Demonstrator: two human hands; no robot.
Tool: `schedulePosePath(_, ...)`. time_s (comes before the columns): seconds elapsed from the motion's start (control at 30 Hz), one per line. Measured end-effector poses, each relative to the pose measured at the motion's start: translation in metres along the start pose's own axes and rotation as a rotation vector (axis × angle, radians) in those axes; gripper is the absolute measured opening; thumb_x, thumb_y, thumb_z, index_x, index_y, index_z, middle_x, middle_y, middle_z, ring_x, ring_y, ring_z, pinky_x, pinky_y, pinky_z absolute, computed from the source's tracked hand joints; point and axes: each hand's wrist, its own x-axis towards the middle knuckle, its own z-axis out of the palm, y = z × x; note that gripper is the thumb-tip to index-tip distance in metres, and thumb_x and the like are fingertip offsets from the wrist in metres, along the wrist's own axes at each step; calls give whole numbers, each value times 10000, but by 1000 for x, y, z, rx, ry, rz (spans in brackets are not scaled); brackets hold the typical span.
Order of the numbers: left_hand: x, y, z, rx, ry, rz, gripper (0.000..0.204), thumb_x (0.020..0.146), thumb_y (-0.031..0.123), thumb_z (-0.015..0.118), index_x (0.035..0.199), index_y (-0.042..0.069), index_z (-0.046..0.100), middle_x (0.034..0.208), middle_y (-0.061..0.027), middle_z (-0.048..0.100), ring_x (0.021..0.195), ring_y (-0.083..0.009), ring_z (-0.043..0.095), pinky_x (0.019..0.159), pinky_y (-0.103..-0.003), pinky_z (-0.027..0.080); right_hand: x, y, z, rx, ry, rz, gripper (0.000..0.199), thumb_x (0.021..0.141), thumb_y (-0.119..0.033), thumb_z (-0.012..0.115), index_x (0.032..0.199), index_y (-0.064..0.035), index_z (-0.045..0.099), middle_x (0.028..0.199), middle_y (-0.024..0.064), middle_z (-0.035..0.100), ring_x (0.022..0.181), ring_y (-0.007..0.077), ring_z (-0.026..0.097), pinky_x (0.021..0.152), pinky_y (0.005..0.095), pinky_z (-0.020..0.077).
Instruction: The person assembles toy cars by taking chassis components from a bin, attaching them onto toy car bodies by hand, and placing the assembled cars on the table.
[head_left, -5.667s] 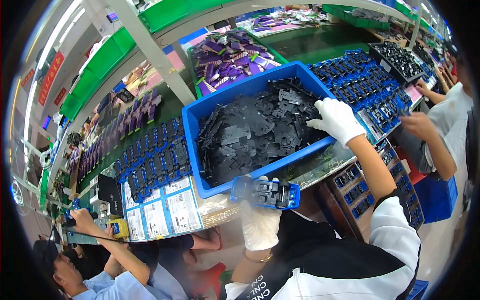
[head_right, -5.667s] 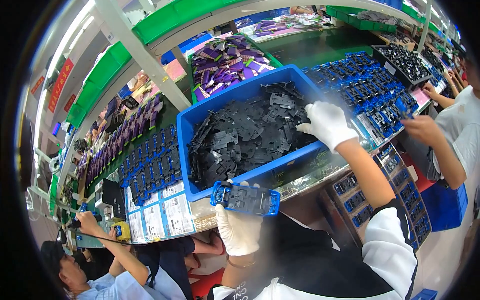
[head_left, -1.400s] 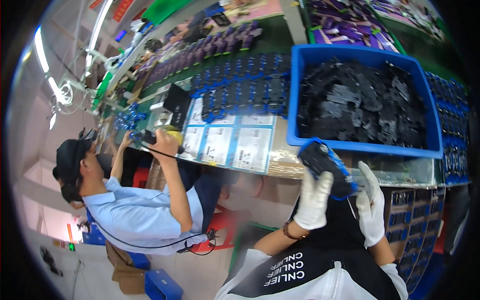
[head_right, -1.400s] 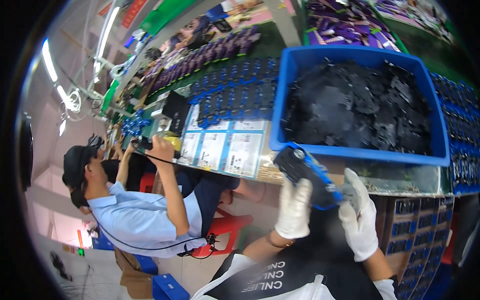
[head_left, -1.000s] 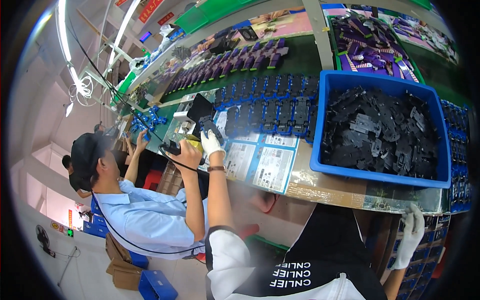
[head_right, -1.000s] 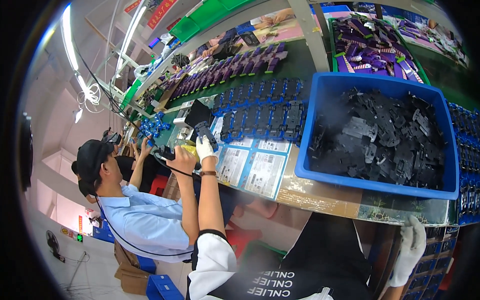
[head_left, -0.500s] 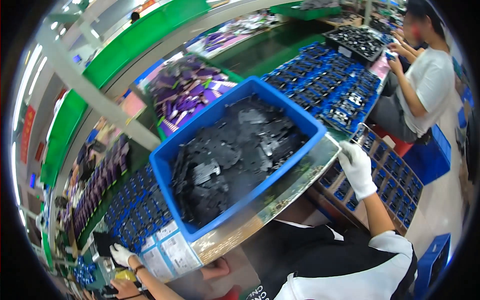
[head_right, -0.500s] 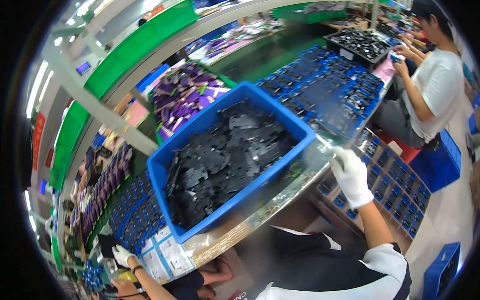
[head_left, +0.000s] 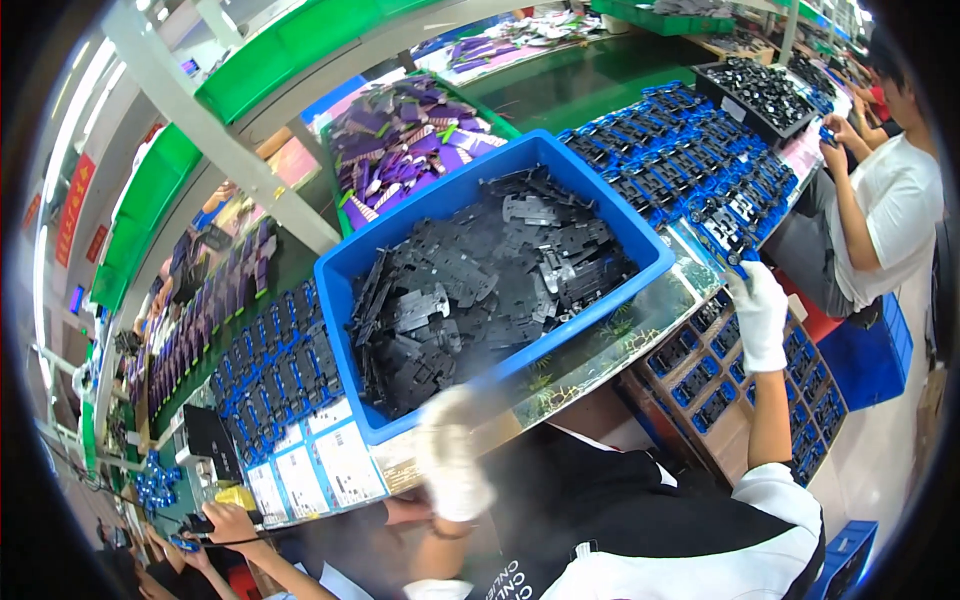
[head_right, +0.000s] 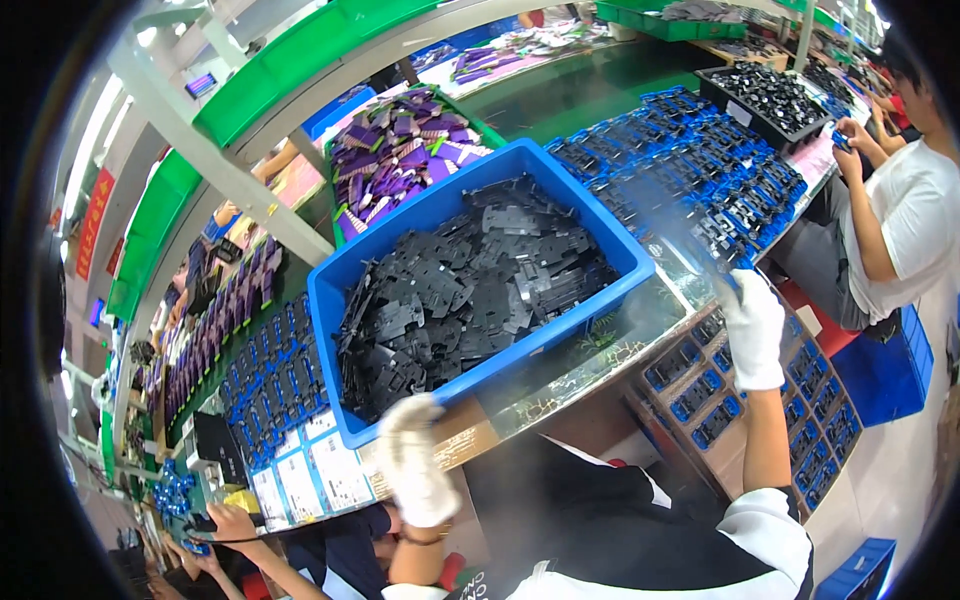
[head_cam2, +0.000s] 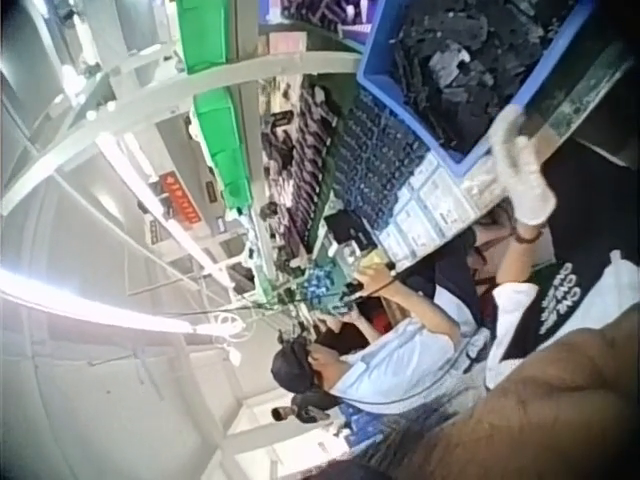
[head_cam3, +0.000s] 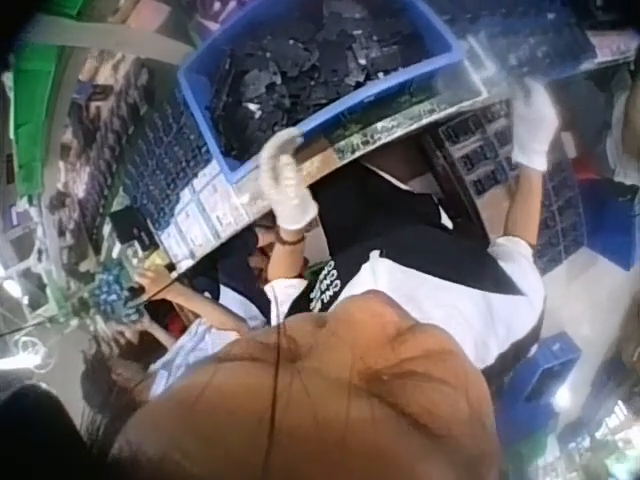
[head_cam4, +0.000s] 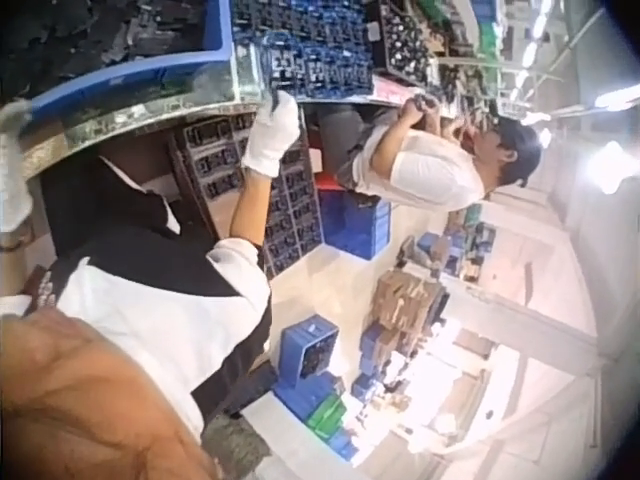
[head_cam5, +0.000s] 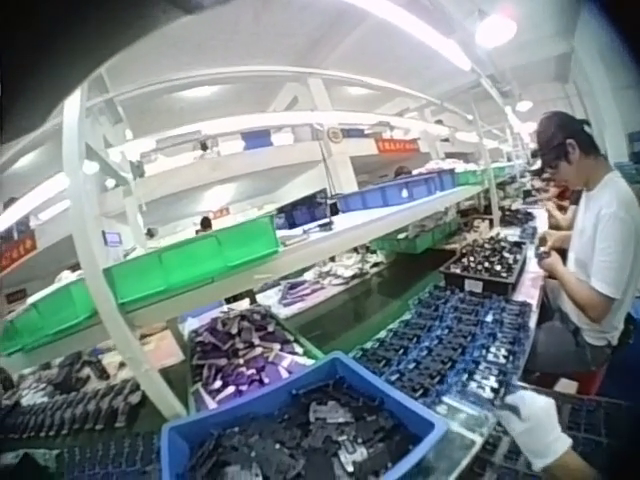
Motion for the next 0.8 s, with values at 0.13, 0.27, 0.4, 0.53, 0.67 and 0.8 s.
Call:
schedulePosePath(0.13, -18, 3, 64, -578, -102, -461, 668, 948, 293, 631, 1474, 37, 307, 1417, -196, 462, 1321, -342, 460, 1136, -475, 352, -4, -76, -40, 276, -251, -49, 185, 778, -48, 738, 946, -18, 669, 760, 131, 636, 662, 282, 638, 631, 333, 508)
schedulePosePath(0.27, -8, -13, 92, -832, -81, -448, 685, 933, 336, 652, 1484, 133, 300, 1448, -132, 441, 1317, -315, 457, 1115, -481, 371, -10, -127, -46, 266, -730, -431, 193, 836, -273, 692, 981, -144, 690, 765, 122, 645, 703, 320, 657, 610, 405, 519)
schedulePosePath(0.4, -5, -26, 70, -1025, 105, -507, 575, 933, 369, 642, 1424, 195, 397, 1364, -67, 523, 1276, -264, 502, 1061, -499, 429, -1, -157, -32, 304, -1015, -565, 224, 869, -306, 663, 1035, -156, 649, 757, 112, 646, 688, 323, 657, 603, 430, 513)
schedulePosePath(0.53, -6, -3, 50, -1001, 280, -498, 620, 872, 347, 723, 1386, 149, 440, 1282, -115, 575, 1235, -295, 536, 1043, -508, 465, 48, -171, 3, 326, -628, -678, 200, 779, -264, 732, 908, -123, 677, 727, 99, 628, 689, 315, 640, 624, 413, 501)
schedulePosePath(0.67, -1, 14, 42, -921, 257, -486, 723, 861, 429, 716, 1439, 131, 401, 1365, -155, 505, 1303, -366, 444, 1131, -566, 321, 112, -166, 93, -110, -483, -689, 432, 737, -283, 778, 1088, -94, 609, 1029, 114, 590, 970, 283, 594, 766, 413, 495)
schedulePosePath(0.8, 0, 22, 36, -971, 184, -497, 771, 867, 436, 715, 1467, 105, 362, 1413, -163, 470, 1320, -384, 427, 1131, -578, 314, 137, -137, 153, -301, -369, -775, 172, 769, -275, 725, 770, -103, 708, 821, 65, 639, 833, 253, 641, 726, 393, 503)
